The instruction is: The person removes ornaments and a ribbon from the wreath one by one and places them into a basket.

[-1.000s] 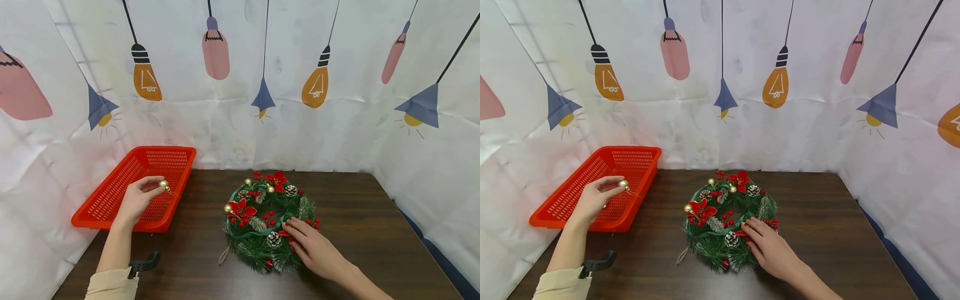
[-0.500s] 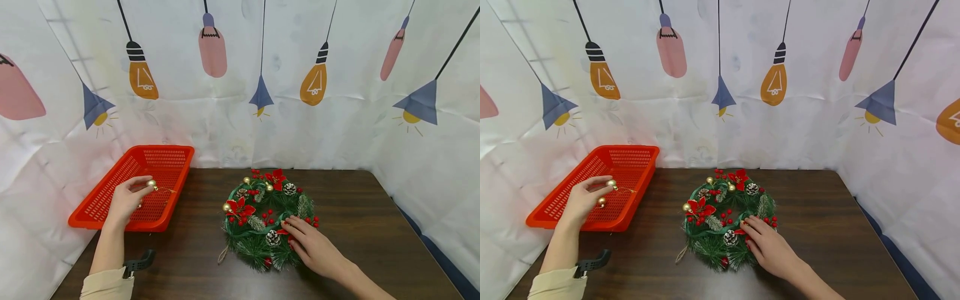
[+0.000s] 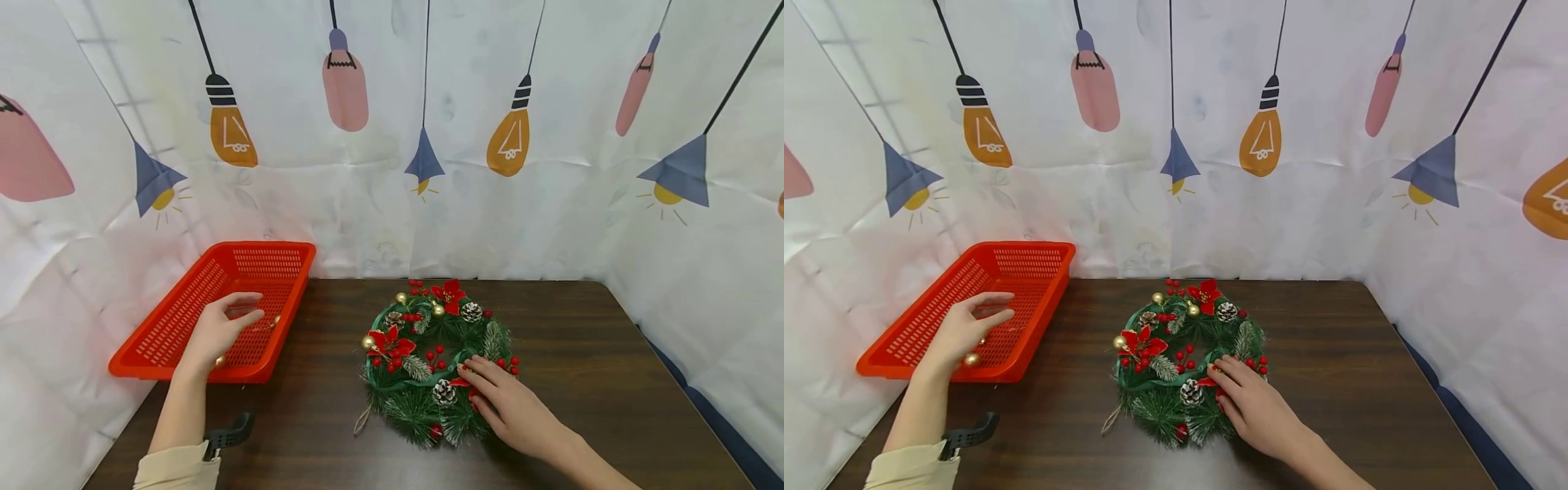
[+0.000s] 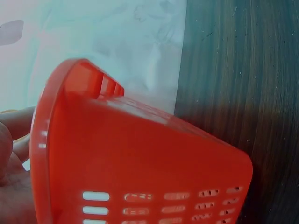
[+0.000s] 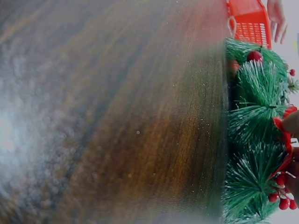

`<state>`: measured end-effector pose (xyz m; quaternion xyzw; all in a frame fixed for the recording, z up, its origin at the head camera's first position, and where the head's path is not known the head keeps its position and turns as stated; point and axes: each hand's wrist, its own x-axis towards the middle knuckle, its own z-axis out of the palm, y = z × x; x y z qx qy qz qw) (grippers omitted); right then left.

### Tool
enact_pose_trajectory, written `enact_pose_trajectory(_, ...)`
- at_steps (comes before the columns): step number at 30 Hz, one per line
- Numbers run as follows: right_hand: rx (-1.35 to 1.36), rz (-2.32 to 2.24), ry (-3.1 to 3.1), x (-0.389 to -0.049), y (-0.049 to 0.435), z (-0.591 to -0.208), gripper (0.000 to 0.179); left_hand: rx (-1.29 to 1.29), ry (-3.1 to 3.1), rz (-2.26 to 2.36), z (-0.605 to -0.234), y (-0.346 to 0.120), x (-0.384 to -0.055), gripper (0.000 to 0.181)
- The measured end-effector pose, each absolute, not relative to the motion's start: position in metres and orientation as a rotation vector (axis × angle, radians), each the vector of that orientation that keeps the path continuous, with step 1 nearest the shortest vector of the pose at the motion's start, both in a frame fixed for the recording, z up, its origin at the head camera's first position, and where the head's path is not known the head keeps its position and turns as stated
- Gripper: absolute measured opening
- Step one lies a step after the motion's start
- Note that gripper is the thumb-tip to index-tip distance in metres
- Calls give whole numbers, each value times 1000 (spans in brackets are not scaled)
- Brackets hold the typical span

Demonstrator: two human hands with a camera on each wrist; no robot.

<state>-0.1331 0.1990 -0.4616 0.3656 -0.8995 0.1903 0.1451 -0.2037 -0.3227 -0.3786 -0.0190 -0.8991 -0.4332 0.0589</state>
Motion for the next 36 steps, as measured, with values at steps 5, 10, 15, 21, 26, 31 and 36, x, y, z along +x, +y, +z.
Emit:
enact_pose_trajectory(5,1060,550,-2587,-133,199,-462,51,-75,-2731,-1322,-378,-316,-206,49)
enact_pose_trajectory(10,1059,553,-2596,-133,198,-462,51,-130,-2710,-1310,-378,-303,-207,47)
enact_pose_trajectory(15,1055,554,-2592,-133,198,-460,50,-252,-2674,-1345,-378,-286,-207,44)
enact_pose_trajectory(21,1064,557,-2590,-134,199,-459,50,-361,-2655,-1407,-381,-270,-211,39)
enact_pose_trajectory(26,1067,558,-2597,-134,198,-460,50,-465,-2637,-1437,-384,-256,-213,36)
enact_pose_trajectory(31,1078,551,-2568,-134,198,-460,50,-543,-2633,-1448,-387,-244,-214,33)
enact_pose_trajectory(36,1078,548,-2550,-133,198,-459,51,-614,-2646,-1459,-393,-231,-217,30)
